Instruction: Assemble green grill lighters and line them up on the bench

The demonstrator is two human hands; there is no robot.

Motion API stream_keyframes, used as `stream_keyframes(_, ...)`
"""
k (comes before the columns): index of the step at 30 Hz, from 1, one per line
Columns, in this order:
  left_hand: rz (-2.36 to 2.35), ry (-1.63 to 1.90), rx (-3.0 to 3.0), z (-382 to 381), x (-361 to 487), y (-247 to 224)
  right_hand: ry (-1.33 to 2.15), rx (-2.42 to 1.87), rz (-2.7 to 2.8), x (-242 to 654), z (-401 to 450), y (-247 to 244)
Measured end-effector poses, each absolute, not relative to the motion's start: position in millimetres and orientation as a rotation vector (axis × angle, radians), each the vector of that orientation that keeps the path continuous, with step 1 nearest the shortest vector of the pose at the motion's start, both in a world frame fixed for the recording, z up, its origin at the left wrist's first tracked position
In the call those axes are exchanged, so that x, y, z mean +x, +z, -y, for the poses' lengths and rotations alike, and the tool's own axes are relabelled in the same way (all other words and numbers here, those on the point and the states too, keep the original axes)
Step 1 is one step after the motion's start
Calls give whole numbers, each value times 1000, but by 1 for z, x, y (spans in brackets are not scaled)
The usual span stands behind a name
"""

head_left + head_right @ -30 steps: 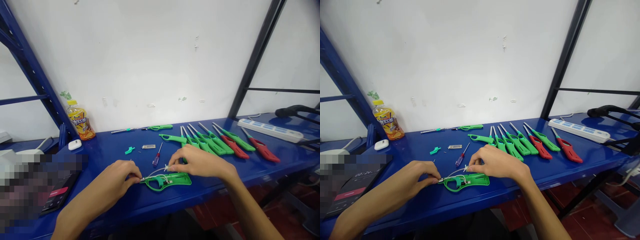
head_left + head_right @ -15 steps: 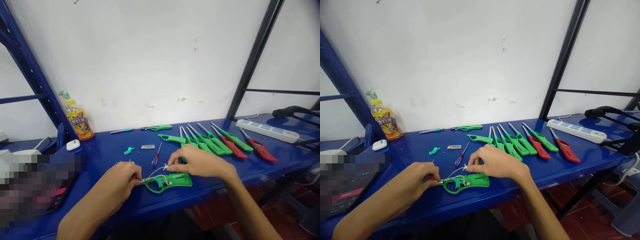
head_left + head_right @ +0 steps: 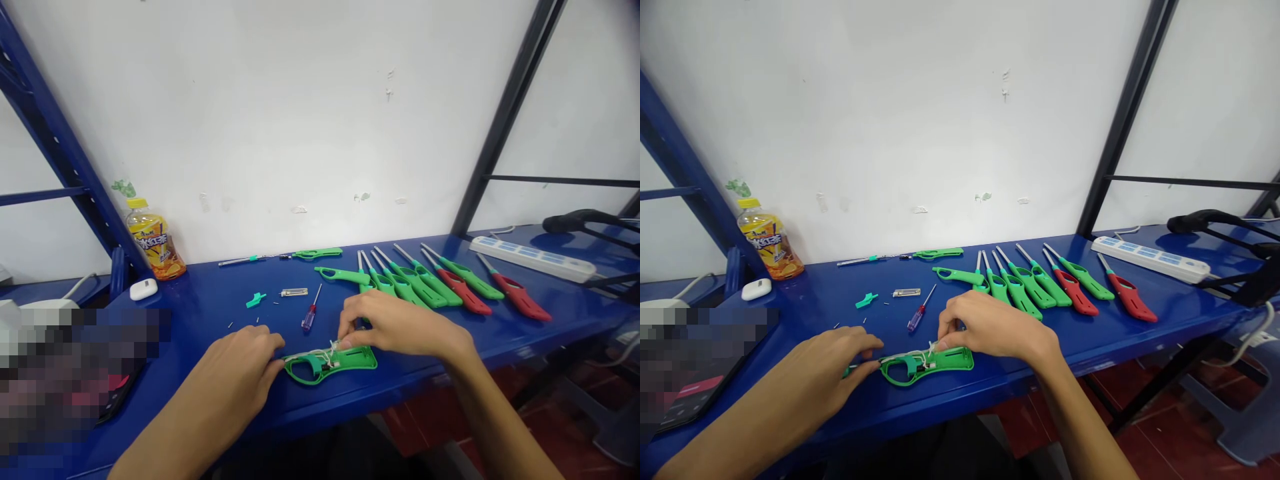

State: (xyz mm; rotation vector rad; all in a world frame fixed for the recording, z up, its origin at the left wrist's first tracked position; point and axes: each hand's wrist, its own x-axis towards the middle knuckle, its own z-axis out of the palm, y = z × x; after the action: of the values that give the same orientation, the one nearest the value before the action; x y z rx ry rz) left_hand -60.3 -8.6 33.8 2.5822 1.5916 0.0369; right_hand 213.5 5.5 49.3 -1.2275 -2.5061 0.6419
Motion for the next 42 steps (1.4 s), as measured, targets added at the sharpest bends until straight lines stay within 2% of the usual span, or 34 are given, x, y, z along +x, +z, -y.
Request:
stream_keyframes(12,-1400,-93,2663,18,-23,38,695,-1335,2488,210,-7,49)
stream_keyframes(24,-1469,-206,2764,13,-15,33,418,-1473,2516,202,12,45)
stream_keyframes(33,-1427,-252,2835,13,-13,35,720,-1467,2462,204,5,52)
stream_keyframes(42,-1397,-236,2829,14,-11,34,671,-1308,2549,213,0,52)
